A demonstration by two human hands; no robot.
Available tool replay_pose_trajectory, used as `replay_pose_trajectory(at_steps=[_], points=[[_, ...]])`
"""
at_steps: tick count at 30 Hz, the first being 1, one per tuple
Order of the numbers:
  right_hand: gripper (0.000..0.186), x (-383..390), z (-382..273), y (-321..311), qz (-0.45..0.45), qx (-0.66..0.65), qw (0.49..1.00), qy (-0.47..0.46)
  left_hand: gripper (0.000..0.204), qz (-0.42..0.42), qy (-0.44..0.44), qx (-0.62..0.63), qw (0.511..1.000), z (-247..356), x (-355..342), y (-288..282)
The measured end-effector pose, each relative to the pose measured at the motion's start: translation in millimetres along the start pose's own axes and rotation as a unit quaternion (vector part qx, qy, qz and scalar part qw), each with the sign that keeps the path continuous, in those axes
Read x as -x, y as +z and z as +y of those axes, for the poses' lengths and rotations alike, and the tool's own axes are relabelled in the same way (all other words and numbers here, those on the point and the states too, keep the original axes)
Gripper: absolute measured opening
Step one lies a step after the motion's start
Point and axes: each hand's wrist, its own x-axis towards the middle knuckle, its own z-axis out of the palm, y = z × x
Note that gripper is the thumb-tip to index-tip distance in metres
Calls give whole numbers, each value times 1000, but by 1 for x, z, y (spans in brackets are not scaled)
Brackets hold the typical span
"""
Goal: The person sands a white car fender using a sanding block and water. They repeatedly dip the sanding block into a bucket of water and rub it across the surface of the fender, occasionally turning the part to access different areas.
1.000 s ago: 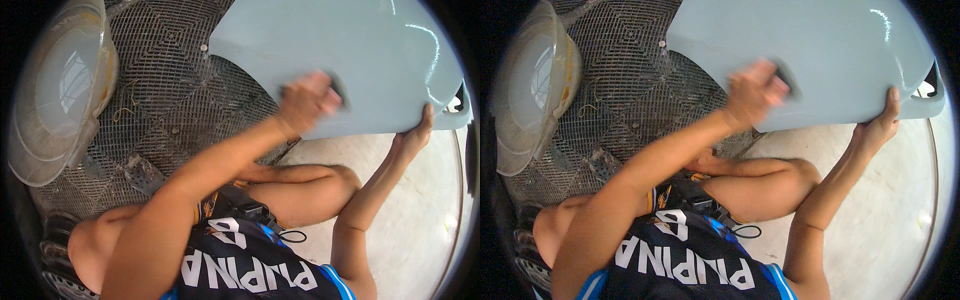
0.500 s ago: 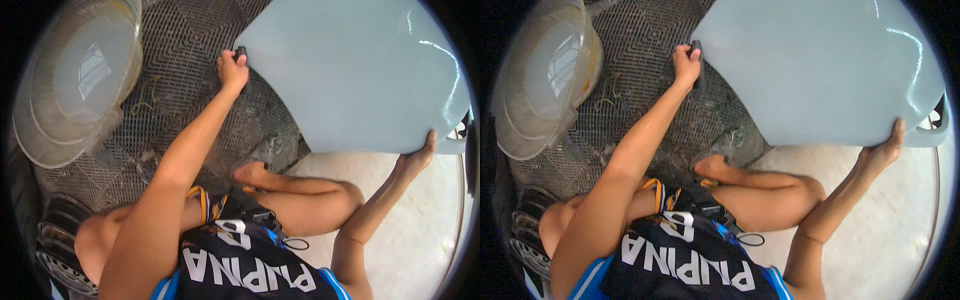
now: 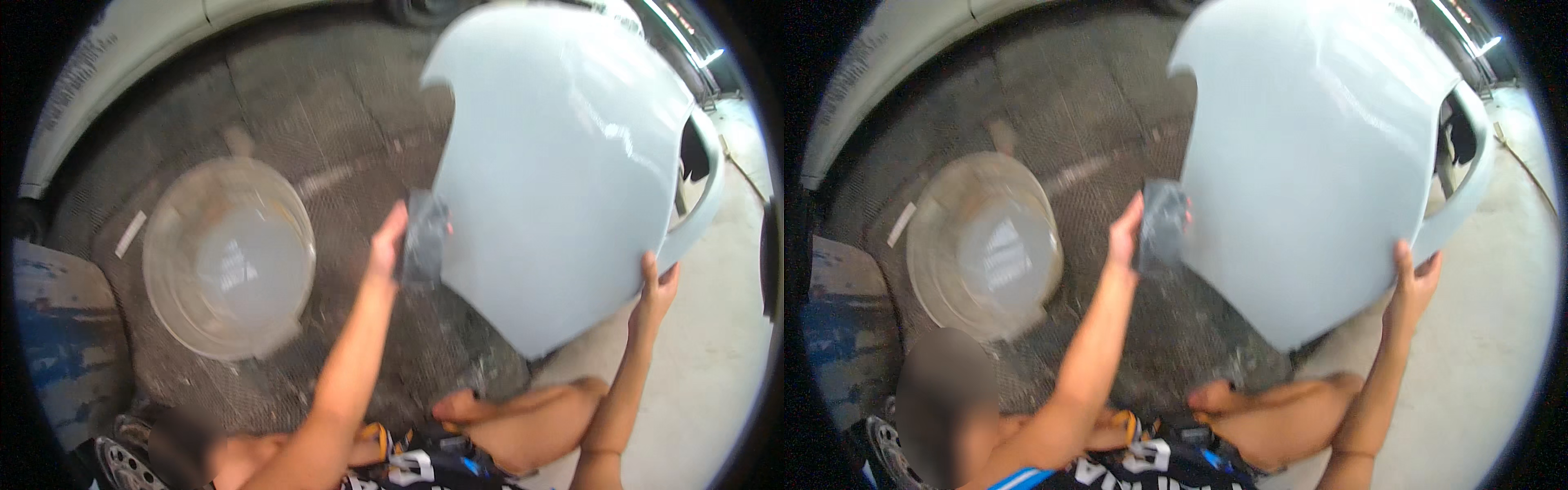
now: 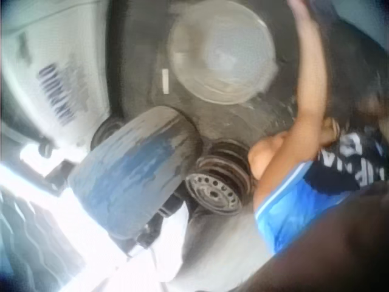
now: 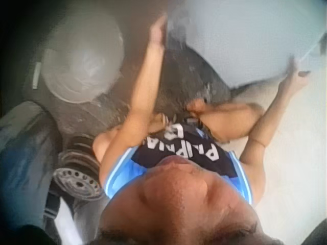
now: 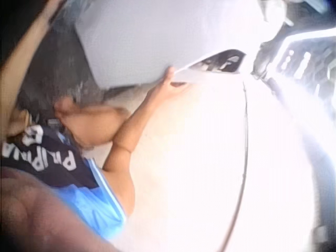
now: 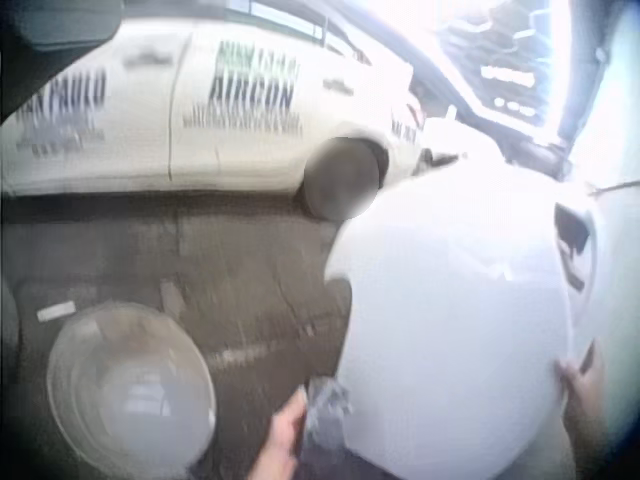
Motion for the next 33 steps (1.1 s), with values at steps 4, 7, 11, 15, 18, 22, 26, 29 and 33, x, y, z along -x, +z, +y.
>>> replay_pose_trajectory(at_steps=[4,7,11,15,18,22,26,29,33], points=[[75,6,-4,0,6,-14,1000,4,50,-105,45,-63,991,29,-8,51],[76,10,-3,1,33,3,999,15,54,-142,50,-78,986,54,-16,86],[75,5,1,6,54,-1,997,-53,55,-143,49,-133,979,98,-24,126],[74,-3,1,12,95,-7,992,-80,54,-169,58,-161,971,147,-26,153],[72,-6,-11,13,147,34,981,-120,53,-175,54,-233,955,183,-21,164],[63,-3,-48,10,213,130,934,-255,52,-146,57,-236,959,220,-10,168],[58,17,-99,28,122,126,900,-398,52,-127,62,-263,954,234,5,165],[69,35,-135,64,-90,108,881,-452,48,-74,78,-302,947,224,20,163],[93,76,-167,126,-277,105,829,-474,47,39,37,-295,954,202,37,158]])
